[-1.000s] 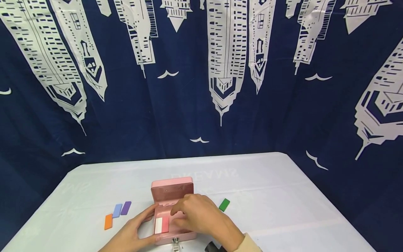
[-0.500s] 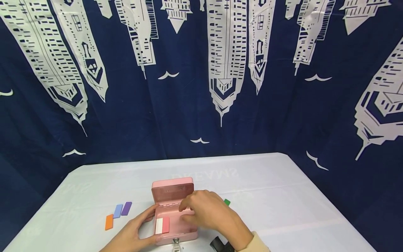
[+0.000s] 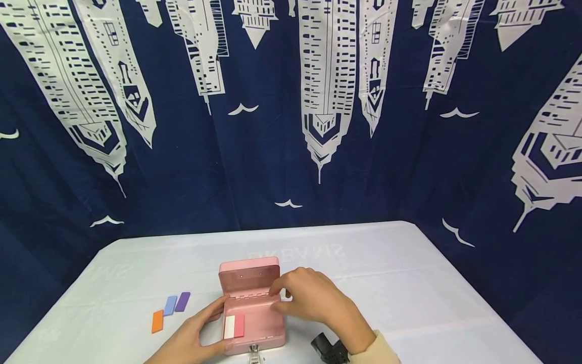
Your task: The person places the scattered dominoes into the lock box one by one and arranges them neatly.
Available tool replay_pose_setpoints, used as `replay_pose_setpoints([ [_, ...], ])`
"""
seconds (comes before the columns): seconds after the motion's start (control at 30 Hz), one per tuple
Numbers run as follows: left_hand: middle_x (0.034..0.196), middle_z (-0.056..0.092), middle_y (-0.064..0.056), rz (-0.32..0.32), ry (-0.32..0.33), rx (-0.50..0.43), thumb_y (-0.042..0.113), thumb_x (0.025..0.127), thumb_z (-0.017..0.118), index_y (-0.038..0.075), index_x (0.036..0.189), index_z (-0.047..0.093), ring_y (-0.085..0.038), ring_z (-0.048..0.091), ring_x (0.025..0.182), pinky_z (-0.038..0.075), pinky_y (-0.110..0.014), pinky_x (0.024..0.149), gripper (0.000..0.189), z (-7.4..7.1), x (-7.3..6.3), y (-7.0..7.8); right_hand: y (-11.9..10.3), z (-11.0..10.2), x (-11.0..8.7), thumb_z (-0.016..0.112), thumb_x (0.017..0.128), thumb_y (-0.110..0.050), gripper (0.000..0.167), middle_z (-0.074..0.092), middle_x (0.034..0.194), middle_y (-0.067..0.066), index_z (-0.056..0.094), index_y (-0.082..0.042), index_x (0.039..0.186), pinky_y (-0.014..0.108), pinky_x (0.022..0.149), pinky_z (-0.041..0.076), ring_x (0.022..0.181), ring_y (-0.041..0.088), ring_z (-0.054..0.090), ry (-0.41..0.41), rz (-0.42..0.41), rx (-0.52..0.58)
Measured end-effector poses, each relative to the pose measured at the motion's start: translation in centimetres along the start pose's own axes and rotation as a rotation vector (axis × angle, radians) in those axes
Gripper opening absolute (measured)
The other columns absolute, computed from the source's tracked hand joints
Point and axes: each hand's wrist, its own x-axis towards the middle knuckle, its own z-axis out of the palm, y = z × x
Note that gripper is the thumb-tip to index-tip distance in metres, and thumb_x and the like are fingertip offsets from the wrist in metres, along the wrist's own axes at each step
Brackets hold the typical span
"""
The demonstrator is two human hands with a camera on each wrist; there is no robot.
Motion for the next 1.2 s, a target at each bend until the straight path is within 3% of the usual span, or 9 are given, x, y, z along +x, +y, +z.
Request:
replay_pose_setpoints([
  [0.23, 0.156, 0.050, -0.006, 0.010, 0.000, -0.012, 0.053, 0.087, 0.079, 0.024, 0.162, 0.033, -0.032, 0.055, 0.133, 0.046, -0.063, 0.106, 0.092, -0.2, -0.1, 0.3, 1.6, -0.4, -0.1, 0.084, 0.085, -0.023, 0.020, 0.077, 0.097, -0.012, 0.081, -0.017, 0.104, 0.024, 0.065, 0.051, 0.081, 0.004, 0.066, 0.002, 0.075, 0.003],
  [0.6, 0.153, 0.053, -0.003, 0.021, 0.006, 0.006, 0.051, 0.087, 0.079, 0.023, 0.162, 0.034, -0.031, 0.055, 0.133, 0.046, -0.063, 0.106, 0.091, -0.2, -0.2, 0.2, 3.6, -1.0, -0.7, 0.084, 0.085, -0.027, 0.028, 0.076, 0.104, -0.006, 0.077, -0.016, 0.109, 0.035, 0.070, 0.053, 0.090, 0.017, 0.067, -0.033, 0.271, -0.008],
  [0.9, 0.154, 0.052, -0.002, 0.036, 0.012, 0.031, 0.050, 0.088, 0.078, 0.024, 0.161, 0.035, -0.026, 0.056, 0.133, 0.049, -0.056, 0.105, 0.089, -0.1, -0.3, 0.1, 5.0, -0.7, -0.8, 0.085, 0.084, -0.028, 0.034, 0.072, 0.103, 0.001, 0.072, -0.011, 0.112, 0.041, 0.077, 0.054, 0.087, 0.016, 0.064, -0.064, 0.373, 0.004],
  [1.2, 0.153, 0.053, -0.002, 0.034, 0.012, 0.023, 0.049, 0.088, 0.078, 0.022, 0.161, 0.035, -0.027, 0.056, 0.133, 0.048, -0.059, 0.105, 0.089, -0.2, -0.3, 0.1, 5.8, -0.7, -1.0, 0.086, 0.083, -0.029, 0.040, 0.069, 0.107, 0.002, 0.069, -0.011, 0.114, 0.041, 0.078, 0.053, 0.084, 0.015, 0.058, -0.122, 0.459, -0.005],
])
